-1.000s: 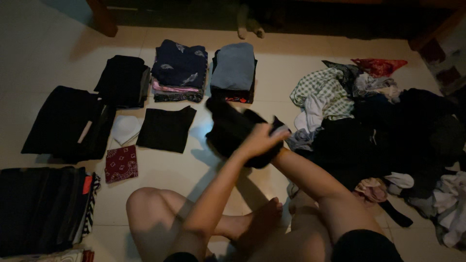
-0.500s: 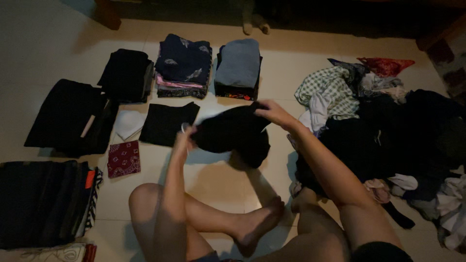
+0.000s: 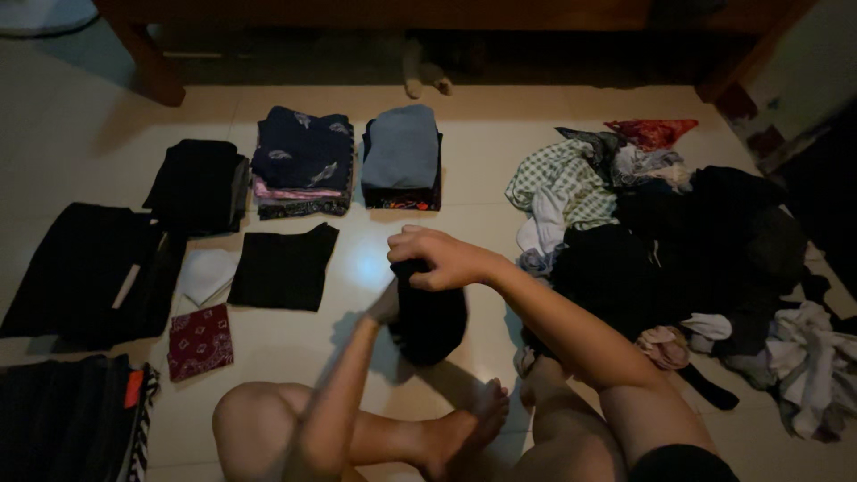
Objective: The person folds a pair of black boxer briefs by hand on the floor, smoothing the fabric and folding the sides toward the center, then picks up a black shirt to continue folding laundry.
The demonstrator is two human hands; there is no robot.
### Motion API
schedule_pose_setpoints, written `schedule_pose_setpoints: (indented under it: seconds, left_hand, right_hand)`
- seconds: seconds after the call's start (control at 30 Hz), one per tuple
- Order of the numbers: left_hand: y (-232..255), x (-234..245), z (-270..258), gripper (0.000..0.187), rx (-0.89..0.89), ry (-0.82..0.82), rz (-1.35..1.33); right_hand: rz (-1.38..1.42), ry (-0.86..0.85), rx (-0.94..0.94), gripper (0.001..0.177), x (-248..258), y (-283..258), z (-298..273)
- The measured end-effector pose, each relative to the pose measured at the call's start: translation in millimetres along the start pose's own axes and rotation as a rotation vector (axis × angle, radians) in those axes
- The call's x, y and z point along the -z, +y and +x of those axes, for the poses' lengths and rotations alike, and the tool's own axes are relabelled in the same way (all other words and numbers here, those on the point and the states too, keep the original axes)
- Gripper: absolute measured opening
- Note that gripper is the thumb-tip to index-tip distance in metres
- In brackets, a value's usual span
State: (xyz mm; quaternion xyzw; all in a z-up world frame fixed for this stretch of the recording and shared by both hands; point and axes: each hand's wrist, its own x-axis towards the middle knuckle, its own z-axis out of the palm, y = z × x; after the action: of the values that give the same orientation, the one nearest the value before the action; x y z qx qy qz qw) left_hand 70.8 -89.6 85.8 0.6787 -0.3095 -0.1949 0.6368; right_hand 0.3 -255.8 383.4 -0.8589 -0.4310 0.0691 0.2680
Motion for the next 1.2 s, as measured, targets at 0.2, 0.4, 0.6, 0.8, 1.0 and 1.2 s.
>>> schedule_pose_setpoints:
  seconds: [0.2,0.4,0.6,0.8,1.0,1.2]
  left_hand:
    - [-53,-16,-16,0.061,0.299,-0.002,0.205]
    - [-60,13,-48,0.055,0.67,-0.071,0.176]
    - [-21,75,-30,0.046,0.499,0.406,-0.74]
    - [75,111,1,0.057,0.169,0.559,-0.912]
    - [145,44,43,0.062,0.189,0.428,-0.182]
    - [210,-46,57,0.046,-0.069,-0.083,0.123]
  right_hand:
    - [0.042,0.27,0.149,0.038,20,-5,-15]
    - [0.033,0.504,0.121,0.034,37,41,-48]
    - [0.082,0.888,-0.2,0.026,41,149,-84]
    - [0.168,-0.071,-1.057,0.044,-2,190,-98]
    - [0.578,-0.095,-0.345,0.037,-64,211,-67]
    - [1.163,0.293,-0.259,0.032,-129,192,-26]
